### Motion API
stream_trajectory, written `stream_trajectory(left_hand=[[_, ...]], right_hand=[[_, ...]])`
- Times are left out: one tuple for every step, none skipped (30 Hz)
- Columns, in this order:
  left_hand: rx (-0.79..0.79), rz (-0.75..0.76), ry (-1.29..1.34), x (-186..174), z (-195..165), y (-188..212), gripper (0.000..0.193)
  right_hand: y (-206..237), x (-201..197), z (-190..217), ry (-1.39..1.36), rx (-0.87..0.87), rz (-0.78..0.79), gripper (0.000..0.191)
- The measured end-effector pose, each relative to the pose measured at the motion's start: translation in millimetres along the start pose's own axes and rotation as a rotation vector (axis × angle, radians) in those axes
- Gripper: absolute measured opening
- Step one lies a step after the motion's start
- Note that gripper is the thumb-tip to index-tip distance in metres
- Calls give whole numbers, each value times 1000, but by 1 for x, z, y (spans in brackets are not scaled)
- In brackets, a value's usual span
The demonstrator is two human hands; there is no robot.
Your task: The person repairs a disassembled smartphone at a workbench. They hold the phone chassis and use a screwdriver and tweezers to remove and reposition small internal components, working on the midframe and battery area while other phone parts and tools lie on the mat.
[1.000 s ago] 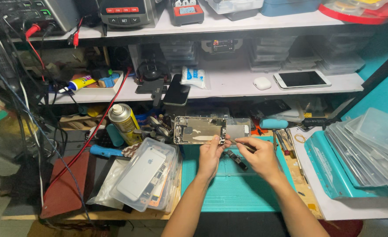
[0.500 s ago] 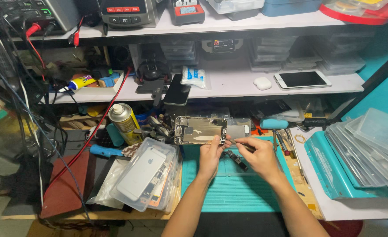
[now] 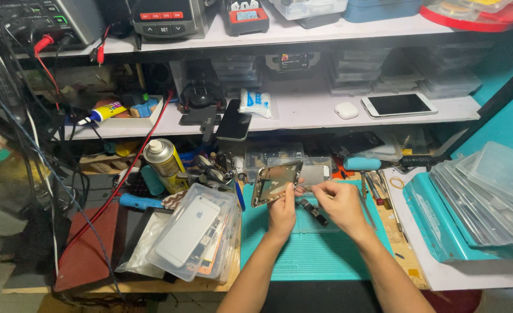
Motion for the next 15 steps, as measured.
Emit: stream_trajectory(left_hand=[[-8, -6, 16, 0, 0, 0, 32], [3, -3, 6, 0, -1, -1, 32], [13, 0, -5, -1, -2, -1, 33], [24, 3, -16, -1, -3, -1, 34], [8, 3, 2, -2, -4, -2, 32], [-8, 3, 21, -2, -4, -2, 31], [-25, 3, 40, -1, -5, -1, 30], [-35, 5, 20, -1, -5, -1, 30], [-42, 7, 1, -2, -5, -1, 30], [-51, 8, -19, -2, -5, -1, 31], [-55, 1, 6, -2, -4, 0, 31], [-58, -6, 31, -2, -3, -1, 31], [-61, -11, 55, -2, -2, -1, 31], [-52, 8, 81, -2, -1, -2, 31], [-43, 28, 108, -3, -1, -2, 31]], right_hand=[[1, 0, 0, -10, -39, -8, 20], [1, 1, 1, -43, -145, -28, 20], [3, 2, 2, -76, -251, -47, 21], [4, 2, 4, -109, -357, -65, 22], [4, 3, 5, -82, -336, -72, 23], [3, 3, 6, -55, -315, -78, 25], [2, 3, 7, -27, -294, -84, 27], [1, 3, 5, -43, -95, -22, 23], [-1, 3, 4, -59, 101, 41, 22], [-1, 3, 2, -74, 299, 107, 24], [-1, 3, 3, -101, 175, 86, 20], [-1, 2, 4, -128, 50, 65, 19], [-1, 1, 4, -155, -74, 43, 21], [-2, 1, 3, -190, -27, 56, 22], [-2, 1, 1, -226, 20, 69, 22]])
Point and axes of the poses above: each hand's wrist, its own y-axis away from the middle knuckle, its own x-axis out of the palm, z = x × y, the point moved 1 cm from there along -y, towards the middle knuckle, and after that the axes turned 8 degrees about -z, right-handed, at the moved point
